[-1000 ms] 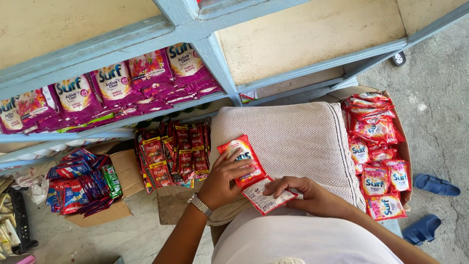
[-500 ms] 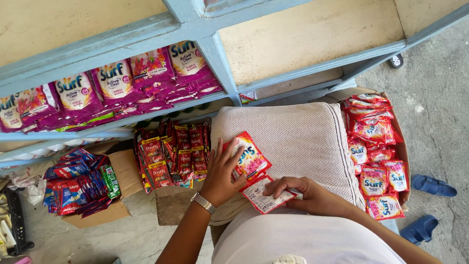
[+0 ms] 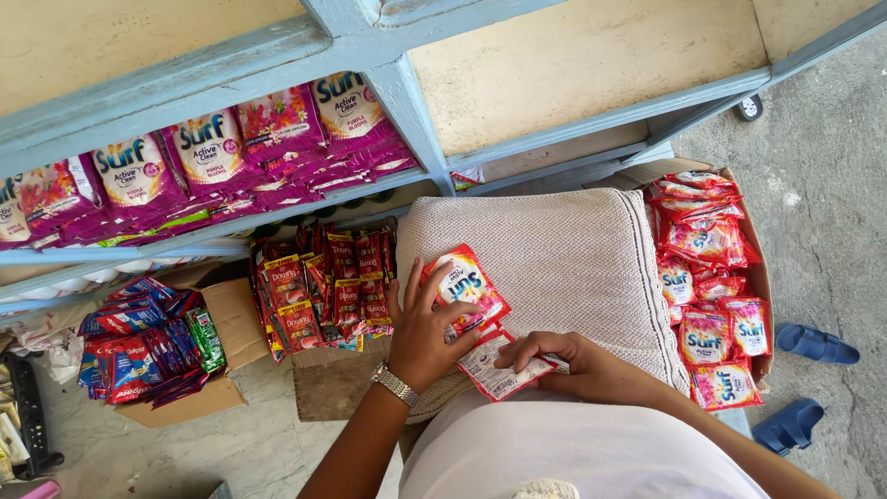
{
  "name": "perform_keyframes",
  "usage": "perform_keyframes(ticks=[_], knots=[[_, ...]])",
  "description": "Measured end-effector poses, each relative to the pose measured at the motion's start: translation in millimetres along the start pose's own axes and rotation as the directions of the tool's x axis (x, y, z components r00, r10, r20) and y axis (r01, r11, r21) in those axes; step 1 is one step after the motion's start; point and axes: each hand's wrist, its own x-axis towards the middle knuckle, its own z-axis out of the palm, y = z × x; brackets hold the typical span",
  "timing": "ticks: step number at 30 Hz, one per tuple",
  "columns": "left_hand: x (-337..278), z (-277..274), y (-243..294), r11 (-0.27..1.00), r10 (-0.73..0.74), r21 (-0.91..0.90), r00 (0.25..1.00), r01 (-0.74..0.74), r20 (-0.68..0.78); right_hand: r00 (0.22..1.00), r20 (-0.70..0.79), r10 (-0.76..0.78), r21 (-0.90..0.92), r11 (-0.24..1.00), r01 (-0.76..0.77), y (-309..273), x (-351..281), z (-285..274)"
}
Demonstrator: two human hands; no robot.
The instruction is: Stocking and organizing sachets of detergent and snacks on grocery store shelves.
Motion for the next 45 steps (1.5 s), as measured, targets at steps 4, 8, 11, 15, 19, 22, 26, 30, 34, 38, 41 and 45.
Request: perform_keyframes(ticks=[4,8,11,15,19,22,26,30,34,38,41,45], knots=[[-0.6,-3.0,-8.4,0.997,0.066,-0.033,0.997,-0.068,-0.046,1.000,-0.003,0.010,0.034,0.999,-0.010,3.6,-1.0,-2.1],[-9.1,29.0,-34.6,0.998,0.055,0.013,0.989,-0.054,-0.140,1.000,-0.003,0.001,0.043,0.999,-0.001,0.7,0.8,-2.0],[-3.9,16.4,-18.8,0.980,-0.126,-0.179,0.962,0.084,-0.241,1.000,-0.003,0.005,0.040,0.999,-0.005,-1.3,0.3,-2.0],[-4.0,15.9,-28.3,0.892,-0.432,-0.159,0.901,0.423,-0.026,1.000,-0.010,-0.013,0.031,0.999,0.013,-1.8,-1.6,-2.7],[-7.2,20.3,-26.9,0.907,-0.404,-0.164,0.912,0.389,-0.067,1.000,-0.026,0.015,0.030,0.999,-0.014,-3.6,-0.2,-2.3],[-10.4,27.1,-25.7,0.893,-0.302,-0.373,0.950,0.253,-0.081,0.999,-0.043,0.016,0.042,0.999,-0.014,0.2,0.0,-1.2],[-2.1,-1.9,1.7,0.692,-0.377,-0.591,0.906,0.414,0.192,0.993,-0.099,-0.058,-0.038,0.998,0.054,1.4,-1.2,-3.7],[-13.6,43.1,-32.3,0.537,-0.138,-0.814,0.975,0.221,0.174,0.984,-0.145,-0.101,-0.114,0.990,0.085,-14.6,-4.7,-7.2],[-4.3,18.4,0.4,0.166,-0.021,-0.900,0.914,0.403,0.405,0.954,-0.207,-0.217,-0.223,0.960,0.170,-26.1,-3.3,-10.8],[6.5,12.0,26.7,0.009,0.017,-0.869,0.869,0.495,0.495,0.919,-0.266,-0.289,-0.218,0.947,0.235,-25.5,-2.8,-17.3],[10.2,38.9,22.4,0.134,0.073,-0.885,0.886,0.447,0.459,0.907,-0.295,-0.300,-0.187,0.949,0.253,-28.1,-3.7,-17.9],[18.2,50.4,22.9,0.186,0.147,-0.865,0.857,0.466,0.493,0.889,-0.369,-0.271,-0.209,0.956,0.204,-23.7,-1.7,-19.6]])
